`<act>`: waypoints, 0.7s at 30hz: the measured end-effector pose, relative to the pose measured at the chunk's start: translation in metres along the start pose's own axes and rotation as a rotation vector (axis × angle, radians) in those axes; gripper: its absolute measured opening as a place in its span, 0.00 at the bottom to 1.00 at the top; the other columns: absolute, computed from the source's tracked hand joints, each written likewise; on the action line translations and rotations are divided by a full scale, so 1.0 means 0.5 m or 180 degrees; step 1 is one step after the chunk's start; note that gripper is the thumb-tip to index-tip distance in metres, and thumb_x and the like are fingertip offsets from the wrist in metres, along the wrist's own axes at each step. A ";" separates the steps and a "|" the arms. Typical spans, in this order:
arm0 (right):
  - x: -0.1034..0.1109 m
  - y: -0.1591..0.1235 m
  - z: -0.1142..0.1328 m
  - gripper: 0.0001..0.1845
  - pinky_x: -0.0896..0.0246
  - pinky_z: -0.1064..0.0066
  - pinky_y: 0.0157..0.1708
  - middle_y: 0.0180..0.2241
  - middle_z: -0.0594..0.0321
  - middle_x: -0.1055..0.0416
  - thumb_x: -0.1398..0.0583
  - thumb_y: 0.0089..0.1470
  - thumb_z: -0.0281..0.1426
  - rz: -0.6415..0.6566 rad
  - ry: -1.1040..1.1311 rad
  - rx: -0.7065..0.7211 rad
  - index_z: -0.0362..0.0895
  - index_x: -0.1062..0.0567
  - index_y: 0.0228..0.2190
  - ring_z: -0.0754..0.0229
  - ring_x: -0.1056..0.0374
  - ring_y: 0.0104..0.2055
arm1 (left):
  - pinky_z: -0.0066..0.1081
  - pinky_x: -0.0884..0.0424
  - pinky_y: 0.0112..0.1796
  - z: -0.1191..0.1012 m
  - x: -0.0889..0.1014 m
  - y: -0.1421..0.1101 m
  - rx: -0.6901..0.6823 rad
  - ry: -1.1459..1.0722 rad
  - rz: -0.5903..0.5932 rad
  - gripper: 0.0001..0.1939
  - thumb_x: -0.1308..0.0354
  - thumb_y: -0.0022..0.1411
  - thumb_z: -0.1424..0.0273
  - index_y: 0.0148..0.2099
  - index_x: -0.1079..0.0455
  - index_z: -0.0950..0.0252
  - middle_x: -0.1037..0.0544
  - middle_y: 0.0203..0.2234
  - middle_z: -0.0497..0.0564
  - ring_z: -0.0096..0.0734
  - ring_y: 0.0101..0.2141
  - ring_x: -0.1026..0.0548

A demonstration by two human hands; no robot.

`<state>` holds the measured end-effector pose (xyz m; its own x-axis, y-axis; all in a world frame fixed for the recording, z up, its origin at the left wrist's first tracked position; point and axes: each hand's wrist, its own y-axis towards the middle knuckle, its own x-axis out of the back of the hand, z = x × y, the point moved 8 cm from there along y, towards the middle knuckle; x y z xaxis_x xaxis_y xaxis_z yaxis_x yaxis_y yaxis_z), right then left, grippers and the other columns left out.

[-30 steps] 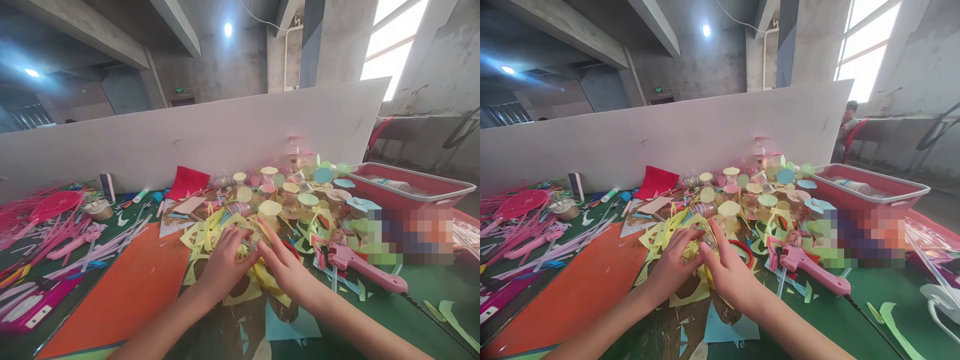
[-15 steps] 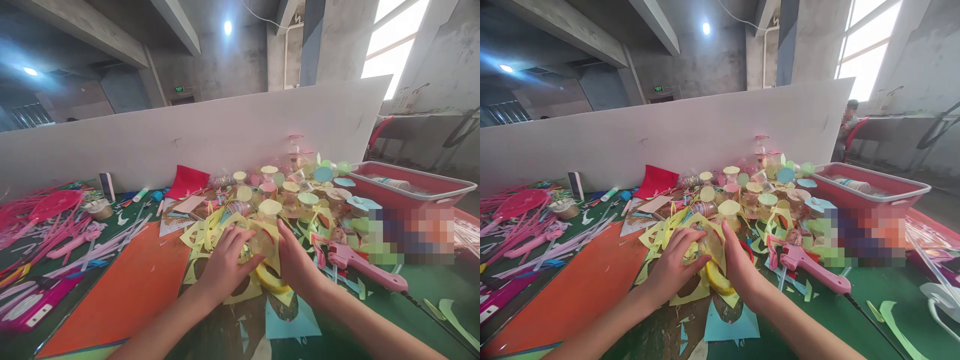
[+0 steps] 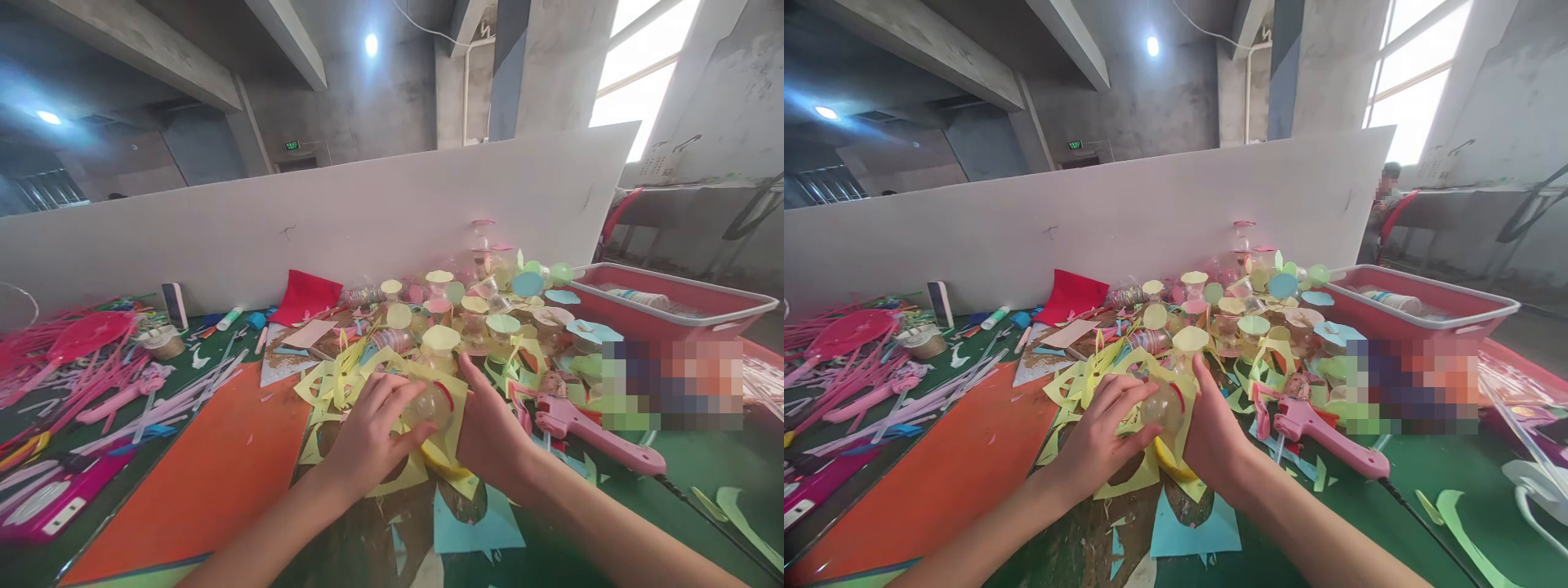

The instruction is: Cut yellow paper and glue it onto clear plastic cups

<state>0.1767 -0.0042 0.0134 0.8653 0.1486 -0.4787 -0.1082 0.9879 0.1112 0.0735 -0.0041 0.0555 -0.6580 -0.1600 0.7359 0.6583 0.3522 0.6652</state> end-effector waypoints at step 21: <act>-0.024 -0.006 -0.035 0.30 0.37 0.55 0.49 0.44 0.54 0.23 0.54 0.62 0.49 -0.0131 0.1329 -0.1001 0.43 0.28 0.50 0.49 0.28 0.47 | 0.35 0.32 0.44 -0.001 -0.003 -0.001 0.0053 -0.0120 0.0066 0.18 0.50 0.67 0.59 0.53 0.35 0.63 0.30 0.39 0.54 0.36 0.42 0.31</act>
<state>0.1581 -0.0084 0.0037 0.6100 0.0511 -0.7907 -0.2755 0.9493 -0.1512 0.0743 -0.0043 0.0541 -0.6578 -0.1179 0.7439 0.6659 0.3705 0.6475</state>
